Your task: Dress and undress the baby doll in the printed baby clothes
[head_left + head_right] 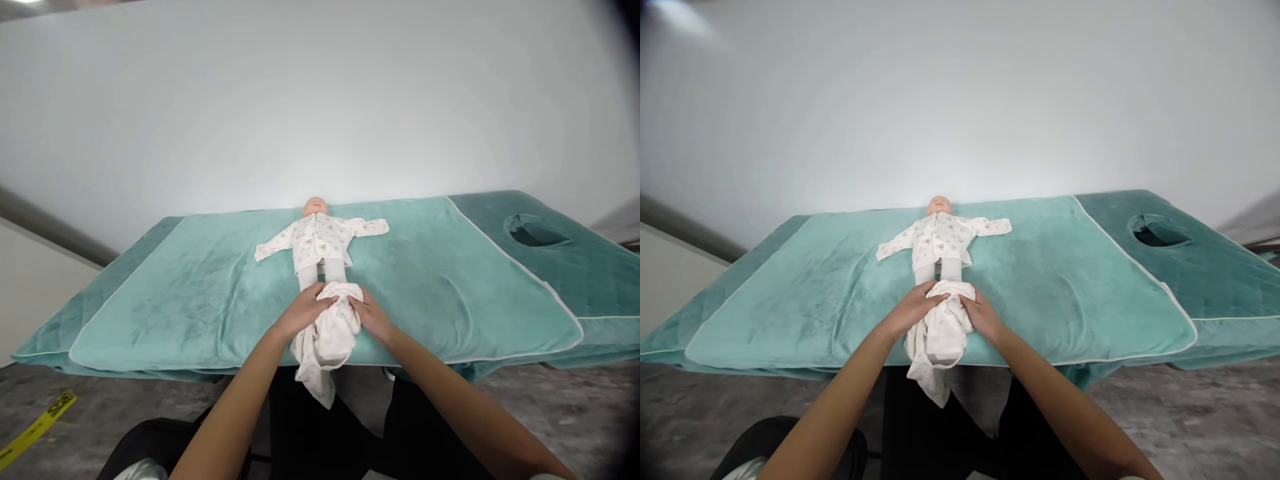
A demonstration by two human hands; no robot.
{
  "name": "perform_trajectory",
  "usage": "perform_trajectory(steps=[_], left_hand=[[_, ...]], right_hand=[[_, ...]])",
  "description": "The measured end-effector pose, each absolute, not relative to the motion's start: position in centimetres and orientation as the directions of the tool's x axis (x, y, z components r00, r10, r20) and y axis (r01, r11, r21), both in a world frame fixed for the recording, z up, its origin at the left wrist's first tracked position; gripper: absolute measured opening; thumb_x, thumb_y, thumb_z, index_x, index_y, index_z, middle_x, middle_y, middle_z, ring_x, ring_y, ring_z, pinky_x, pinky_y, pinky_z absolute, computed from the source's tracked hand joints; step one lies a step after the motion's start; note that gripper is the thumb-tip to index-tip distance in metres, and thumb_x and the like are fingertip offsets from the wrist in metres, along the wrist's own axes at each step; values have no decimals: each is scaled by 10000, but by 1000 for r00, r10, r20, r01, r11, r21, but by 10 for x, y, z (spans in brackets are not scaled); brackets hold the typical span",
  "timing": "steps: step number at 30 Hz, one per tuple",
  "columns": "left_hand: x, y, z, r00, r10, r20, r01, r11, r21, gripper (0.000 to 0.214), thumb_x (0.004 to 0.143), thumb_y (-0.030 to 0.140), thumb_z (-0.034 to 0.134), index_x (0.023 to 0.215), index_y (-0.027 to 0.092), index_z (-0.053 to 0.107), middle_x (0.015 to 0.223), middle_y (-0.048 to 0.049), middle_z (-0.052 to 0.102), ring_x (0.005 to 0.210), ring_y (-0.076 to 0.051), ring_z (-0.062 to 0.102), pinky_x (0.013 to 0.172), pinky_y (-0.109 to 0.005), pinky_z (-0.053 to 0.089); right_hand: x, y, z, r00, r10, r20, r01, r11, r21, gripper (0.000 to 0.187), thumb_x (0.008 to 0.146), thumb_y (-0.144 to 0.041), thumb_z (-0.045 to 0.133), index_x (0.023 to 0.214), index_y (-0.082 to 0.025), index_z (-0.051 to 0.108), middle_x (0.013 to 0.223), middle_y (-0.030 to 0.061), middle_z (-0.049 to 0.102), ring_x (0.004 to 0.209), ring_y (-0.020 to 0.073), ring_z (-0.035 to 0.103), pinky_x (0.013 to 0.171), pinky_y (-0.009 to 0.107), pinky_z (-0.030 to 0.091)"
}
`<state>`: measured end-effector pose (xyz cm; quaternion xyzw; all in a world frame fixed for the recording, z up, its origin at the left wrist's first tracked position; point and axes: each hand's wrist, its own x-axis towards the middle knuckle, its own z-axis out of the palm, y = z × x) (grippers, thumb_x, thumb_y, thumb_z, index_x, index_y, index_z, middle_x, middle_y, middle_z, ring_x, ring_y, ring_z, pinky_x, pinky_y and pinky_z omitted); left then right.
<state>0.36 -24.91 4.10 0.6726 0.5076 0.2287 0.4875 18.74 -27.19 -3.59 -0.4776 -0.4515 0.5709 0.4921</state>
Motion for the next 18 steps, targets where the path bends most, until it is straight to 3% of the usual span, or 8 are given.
perform_trajectory(steps=[5,8,11,14,18], left_hand=[[21,-228,41,289,952,-98,420,-34,907,345,856,499,622,968,176,666,938,-40,701,893,-231,642,750,-299,475],[28,-209,45,216,975,-47,479,-64,875,350,845,493,624,944,162,677,936,-60,713,911,-254,639,775,-325,469],[31,-195,52,205,978,-30,512,-81,855,358,836,514,635,913,167,677,918,-56,710,902,-256,630,794,-333,459],[31,-195,61,273,959,-73,541,-90,836,373,803,545,680,883,181,663,869,-34,674,856,-233,610,753,-315,452],[20,-207,68,432,874,-221,444,7,896,379,816,535,686,974,194,648,938,-31,663,852,-211,624,723,-296,469]], right_hand=[[188,-256,-34,-26,993,-118,-214,-121,-969,512,849,-566,678,1248,-247,634,1260,87,690,1202,286,618,1066,436,467],[189,-236,-30,9,994,-106,-244,-101,-965,467,805,-536,737,1175,-259,672,1197,58,711,1149,262,635,1040,409,482],[190,-214,-34,-37,989,-142,-382,-146,-912,486,760,-482,788,1158,-227,673,1106,56,737,1007,229,679,953,378,519],[191,-201,-47,-61,978,-201,-538,-202,-819,494,696,-431,831,1102,-202,670,963,37,752,851,201,691,835,343,540],[196,-202,-57,-59,978,-199,-587,-195,-786,408,655,-400,834,969,-204,661,854,5,731,777,185,669,764,318,527]])
